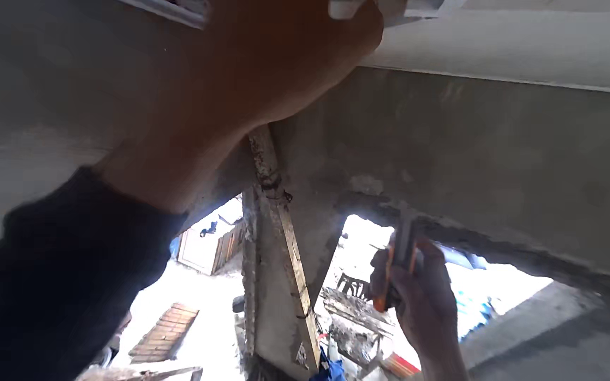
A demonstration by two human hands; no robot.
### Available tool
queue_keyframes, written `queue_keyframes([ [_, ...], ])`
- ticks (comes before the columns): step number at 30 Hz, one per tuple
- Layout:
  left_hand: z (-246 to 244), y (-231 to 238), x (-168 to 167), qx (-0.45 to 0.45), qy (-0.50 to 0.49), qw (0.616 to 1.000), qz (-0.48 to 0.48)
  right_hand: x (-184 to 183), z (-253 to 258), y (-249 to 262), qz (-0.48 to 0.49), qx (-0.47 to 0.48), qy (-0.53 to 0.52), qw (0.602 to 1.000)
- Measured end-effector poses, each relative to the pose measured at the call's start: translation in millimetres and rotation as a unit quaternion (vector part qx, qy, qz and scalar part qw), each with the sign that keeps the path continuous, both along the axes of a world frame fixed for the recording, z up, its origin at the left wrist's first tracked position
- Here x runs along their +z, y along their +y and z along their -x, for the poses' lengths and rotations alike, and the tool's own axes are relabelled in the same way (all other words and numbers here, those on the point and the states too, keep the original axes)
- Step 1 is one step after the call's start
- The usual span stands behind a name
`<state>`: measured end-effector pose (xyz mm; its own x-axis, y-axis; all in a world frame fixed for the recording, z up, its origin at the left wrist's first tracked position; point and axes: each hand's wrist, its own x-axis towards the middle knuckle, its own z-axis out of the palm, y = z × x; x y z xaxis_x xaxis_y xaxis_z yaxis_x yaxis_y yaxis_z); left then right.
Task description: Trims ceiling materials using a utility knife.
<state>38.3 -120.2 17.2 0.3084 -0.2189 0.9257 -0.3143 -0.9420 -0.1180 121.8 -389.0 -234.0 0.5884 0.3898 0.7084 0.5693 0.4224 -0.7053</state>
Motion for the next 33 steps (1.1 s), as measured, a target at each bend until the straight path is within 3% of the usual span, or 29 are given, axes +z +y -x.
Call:
queue_keyframes([
  [2, 3.9, -47.1, 3.4, 0.091, 0.057, 0.994, 0.029, 23.7, -14.1, 7.5, -0.006, -0.034, -0.022, 0.999],
  [4, -16.9, -45.7, 10.7, 0.109, 0.102, 0.989, -0.004, 45.0, -25.7, 17.5, -0.014, -0.052, -0.045, 0.998],
  [8, -42.2, -30.8, 35.6, 0.015, 0.231, 0.973, -0.016, 86.4, -39.8, 40.8, -0.022, -0.056, -0.073, 0.995],
  [11, -41.0, -32.4, 40.1, -0.002, 0.277, 0.961, -0.018, 115.5, -49.8, 57.3, -0.038, -0.079, -0.145, 0.985],
  [22, -65.7, -31.4, 31.4, -0.07, 0.231, 0.969, 0.044, 188.4, -92.2, 83.9, -0.084, -0.124, -0.321, 0.935],
  [30, -64.3, -34.8, 36.7, -0.051, 0.248, 0.967, 0.032, 198.1, -104.6, 92.0, -0.1, -0.041, -0.317, 0.942],
  [33, -61.4, -35.3, 36.2, -0.027, 0.226, 0.973, 0.046, 193.5, -85.7, 81.4, -0.048, -0.038, -0.316, 0.947],
])
